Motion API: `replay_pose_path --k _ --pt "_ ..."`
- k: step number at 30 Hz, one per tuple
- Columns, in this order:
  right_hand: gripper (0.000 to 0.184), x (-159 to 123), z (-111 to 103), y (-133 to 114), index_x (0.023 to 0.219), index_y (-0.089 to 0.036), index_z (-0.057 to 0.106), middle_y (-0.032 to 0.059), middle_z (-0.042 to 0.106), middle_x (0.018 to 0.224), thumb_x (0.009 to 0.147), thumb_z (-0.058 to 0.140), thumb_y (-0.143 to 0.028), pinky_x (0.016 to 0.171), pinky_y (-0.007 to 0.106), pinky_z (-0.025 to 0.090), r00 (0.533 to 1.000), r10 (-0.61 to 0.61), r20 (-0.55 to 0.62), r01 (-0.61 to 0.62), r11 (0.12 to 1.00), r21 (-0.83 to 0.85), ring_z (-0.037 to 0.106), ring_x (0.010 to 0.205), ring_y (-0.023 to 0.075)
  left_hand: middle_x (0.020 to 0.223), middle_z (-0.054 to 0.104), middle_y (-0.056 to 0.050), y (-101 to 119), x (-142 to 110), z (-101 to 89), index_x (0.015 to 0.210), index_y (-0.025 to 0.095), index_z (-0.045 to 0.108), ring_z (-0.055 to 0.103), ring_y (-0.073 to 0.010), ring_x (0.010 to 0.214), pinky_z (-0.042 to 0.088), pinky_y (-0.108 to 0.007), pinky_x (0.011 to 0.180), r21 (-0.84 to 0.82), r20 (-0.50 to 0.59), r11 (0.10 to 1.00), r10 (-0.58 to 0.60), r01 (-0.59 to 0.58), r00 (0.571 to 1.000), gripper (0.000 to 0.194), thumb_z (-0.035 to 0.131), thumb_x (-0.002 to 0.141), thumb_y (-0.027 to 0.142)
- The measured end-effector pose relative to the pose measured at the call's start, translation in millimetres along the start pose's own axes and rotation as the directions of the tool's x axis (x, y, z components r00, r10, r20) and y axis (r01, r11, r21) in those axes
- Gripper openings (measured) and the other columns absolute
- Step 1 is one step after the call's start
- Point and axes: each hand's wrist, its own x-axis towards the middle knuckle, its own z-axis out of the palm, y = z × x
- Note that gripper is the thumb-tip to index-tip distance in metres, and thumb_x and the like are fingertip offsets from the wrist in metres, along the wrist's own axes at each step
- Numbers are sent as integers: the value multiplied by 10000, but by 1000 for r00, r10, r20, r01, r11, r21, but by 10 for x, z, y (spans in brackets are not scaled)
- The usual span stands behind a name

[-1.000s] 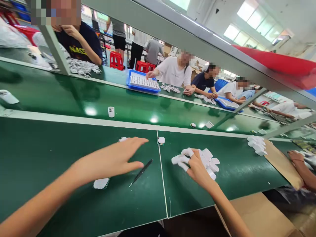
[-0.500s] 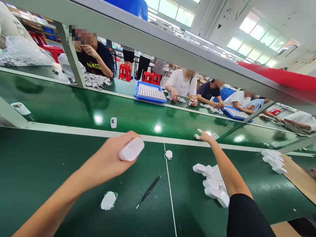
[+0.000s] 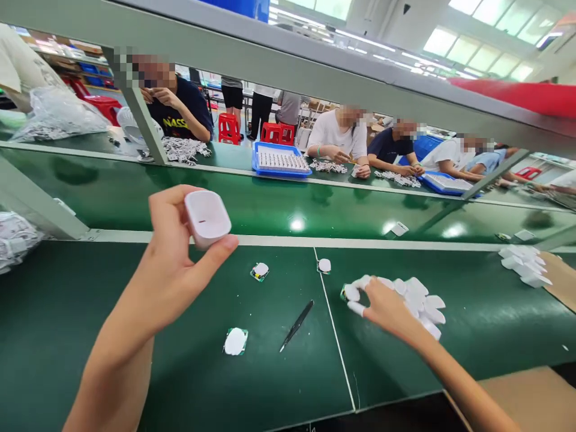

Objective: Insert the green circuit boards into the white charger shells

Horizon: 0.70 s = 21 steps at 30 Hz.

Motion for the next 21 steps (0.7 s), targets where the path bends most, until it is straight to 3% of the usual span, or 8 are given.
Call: replay_pose_path --k 3,6,8,10,13,16,21 --pt "138 -587 324 -335 880 -146 672 144 668 947 865 670 -283 837 423 492 998 22 -53 -23 1000 -18 610 982 330 1192 562 -8 222 -126 1 1239 279 486 582 -150 1039 521 -278 907 -21 167 993 115 -113 979 415 657 863 309" --pt "123 -809 517 -422 924 -103 672 224 652 1012 858 664 -207 823 488 502 994 54 -98 -57 998 -26 586 1031 390 1209 607 -1 440 -301 -27 1256 285 508 593 -165 1098 511 -283 948 -17 260 972 231 -235 938 426 668 861 291" --pt "203 -812 547 -395 1030 -89 658 235 620 1162 838 685 -149 889 514 500 994 13 -107 -14 1000 -11 552 1138 389 1201 625 -6 546 -418 -50 1259 284 509 609 -176 1090 517 -294 932 -14 293 961 269 -278 917 432 669 858 284" --pt "285 -766 526 -365 1123 -126 633 165 586 1281 850 707 -160 973 488 484 992 -88 -88 90 996 23 528 1216 326 1197 631 -7 614 -510 -68 1255 291 511 620 -184 1078 524 -303 913 -22 320 954 291 -299 902 430 672 856 298" --pt "245 -690 462 -378 1150 -160 618 70 634 1169 925 665 -246 930 422 522 981 -188 -46 191 980 60 610 1079 225 1211 628 -5 662 -584 -70 1260 310 502 621 -198 1092 533 -315 905 -66 358 949 311 -308 880 428 665 865 337" --pt "222 -636 400 -445 1112 -148 624 56 647 1072 955 635 -305 846 395 555 984 -175 -10 176 984 43 640 952 198 1229 616 -17 674 -598 -33 1274 308 487 613 -218 1120 541 -342 915 -86 366 945 323 -314 873 428 643 878 358" --pt "247 -570 358 -562 1067 -148 635 65 641 1107 941 651 -359 867 411 548 990 -131 54 131 991 -5 632 982 207 1213 617 -40 673 -597 11 1261 281 502 633 -220 1053 561 -353 873 -84 327 937 346 -338 879 389 605 897 369"
